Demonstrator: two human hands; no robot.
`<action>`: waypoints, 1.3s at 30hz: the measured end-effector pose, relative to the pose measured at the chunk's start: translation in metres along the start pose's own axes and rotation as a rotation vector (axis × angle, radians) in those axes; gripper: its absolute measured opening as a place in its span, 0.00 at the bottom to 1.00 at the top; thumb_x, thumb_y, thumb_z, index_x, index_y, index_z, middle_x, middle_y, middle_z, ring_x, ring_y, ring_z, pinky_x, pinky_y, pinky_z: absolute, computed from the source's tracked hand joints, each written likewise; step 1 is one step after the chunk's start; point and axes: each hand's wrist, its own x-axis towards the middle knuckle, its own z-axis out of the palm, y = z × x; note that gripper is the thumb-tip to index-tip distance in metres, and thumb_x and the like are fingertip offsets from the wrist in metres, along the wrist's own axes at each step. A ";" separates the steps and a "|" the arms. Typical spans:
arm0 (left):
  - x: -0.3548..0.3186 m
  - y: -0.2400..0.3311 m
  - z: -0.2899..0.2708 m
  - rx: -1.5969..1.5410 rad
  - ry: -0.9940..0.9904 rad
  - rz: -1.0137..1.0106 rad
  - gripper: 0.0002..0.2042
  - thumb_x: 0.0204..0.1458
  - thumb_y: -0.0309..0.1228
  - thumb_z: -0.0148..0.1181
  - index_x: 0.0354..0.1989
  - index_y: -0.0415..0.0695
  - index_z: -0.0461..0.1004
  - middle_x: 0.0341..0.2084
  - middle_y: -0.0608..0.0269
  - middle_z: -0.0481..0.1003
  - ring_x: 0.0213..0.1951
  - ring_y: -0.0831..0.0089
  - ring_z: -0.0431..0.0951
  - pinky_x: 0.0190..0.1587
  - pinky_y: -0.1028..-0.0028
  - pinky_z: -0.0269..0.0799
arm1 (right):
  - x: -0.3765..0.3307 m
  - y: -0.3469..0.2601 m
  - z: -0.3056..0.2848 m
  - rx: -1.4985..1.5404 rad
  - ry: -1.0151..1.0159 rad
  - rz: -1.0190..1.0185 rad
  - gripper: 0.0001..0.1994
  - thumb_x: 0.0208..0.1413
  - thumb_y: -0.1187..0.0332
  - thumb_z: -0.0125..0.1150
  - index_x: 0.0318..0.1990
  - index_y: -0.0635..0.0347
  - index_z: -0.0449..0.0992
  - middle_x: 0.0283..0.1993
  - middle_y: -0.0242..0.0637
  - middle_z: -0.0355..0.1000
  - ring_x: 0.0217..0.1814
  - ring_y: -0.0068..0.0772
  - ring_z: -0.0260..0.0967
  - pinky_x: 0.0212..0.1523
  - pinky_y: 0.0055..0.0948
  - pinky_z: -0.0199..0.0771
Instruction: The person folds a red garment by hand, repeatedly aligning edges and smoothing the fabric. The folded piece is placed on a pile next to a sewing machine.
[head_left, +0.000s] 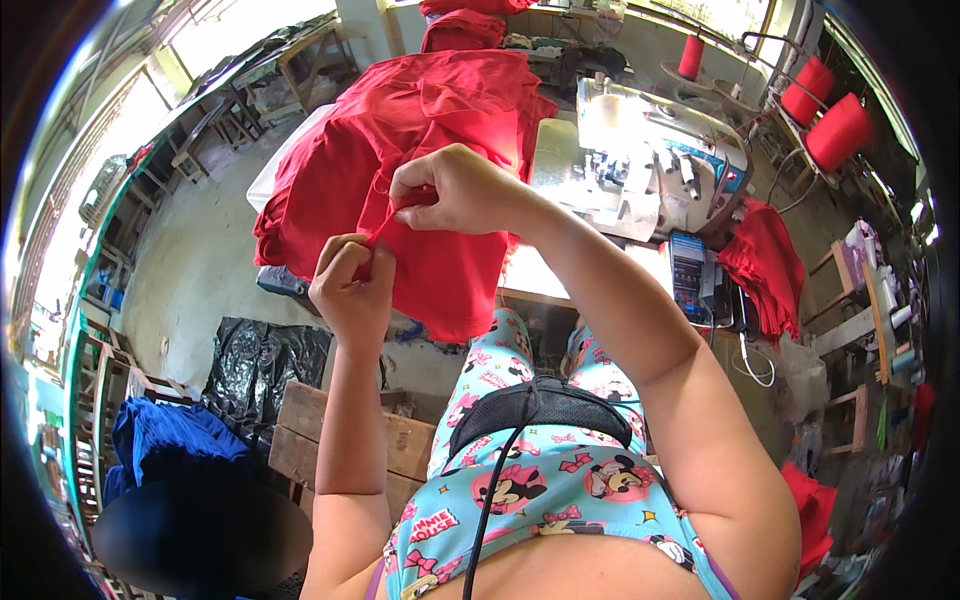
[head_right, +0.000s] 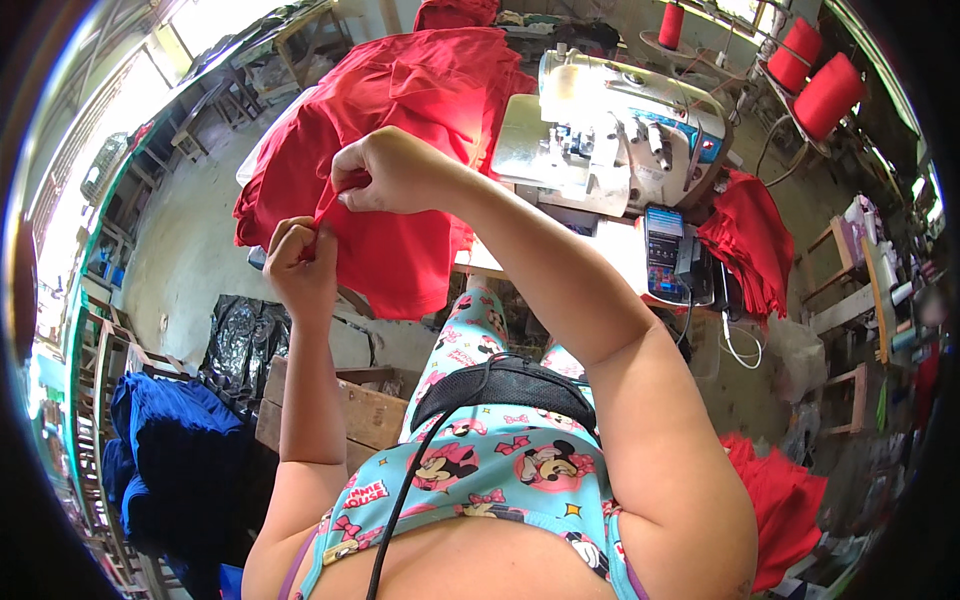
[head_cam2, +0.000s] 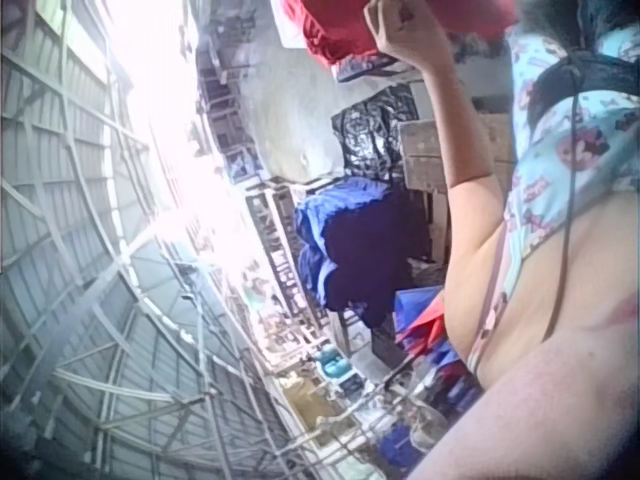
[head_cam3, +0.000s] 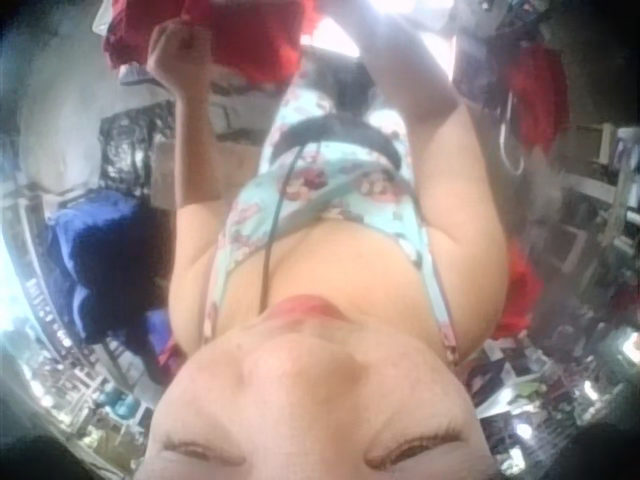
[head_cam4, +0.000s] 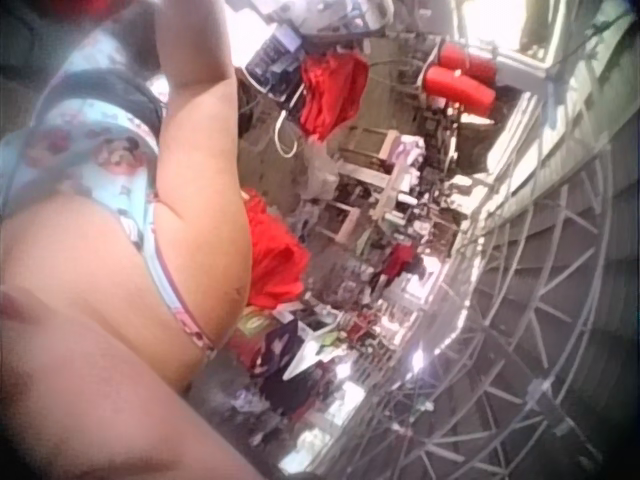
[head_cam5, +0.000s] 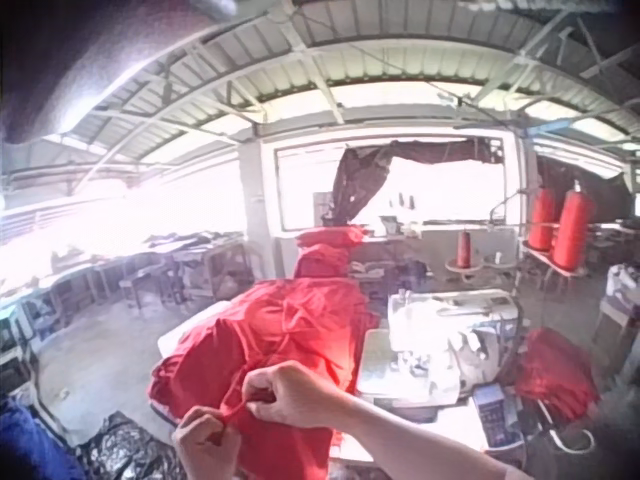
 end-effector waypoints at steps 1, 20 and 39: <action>0.000 -0.002 0.001 -0.010 0.004 0.000 0.07 0.40 0.17 0.60 0.19 0.37 0.67 0.21 0.62 0.71 0.19 0.79 0.66 0.23 0.79 0.62 | -0.001 -0.001 -0.001 -0.019 0.004 0.002 0.08 0.46 0.70 0.64 0.33 0.63 0.76 0.26 0.37 0.73 0.28 0.24 0.69 0.34 0.26 0.70; 0.184 0.011 0.086 0.381 -0.359 0.306 0.10 0.54 0.35 0.55 0.39 0.44 0.77 0.33 0.51 0.78 0.35 0.61 0.79 0.38 0.68 0.72 | 0.031 0.033 -0.004 0.165 1.095 0.164 0.05 0.49 0.71 0.56 0.33 0.62 0.72 0.30 0.46 0.73 0.31 0.50 0.72 0.33 0.38 0.71; 0.027 0.014 0.280 0.381 -0.924 0.225 0.07 0.47 0.34 0.54 0.23 0.46 0.72 0.24 0.61 0.74 0.30 0.63 0.76 0.30 0.64 0.72 | -0.158 0.116 0.002 0.046 1.287 0.840 0.09 0.46 0.67 0.68 0.28 0.63 0.76 0.23 0.38 0.74 0.25 0.26 0.71 0.29 0.25 0.71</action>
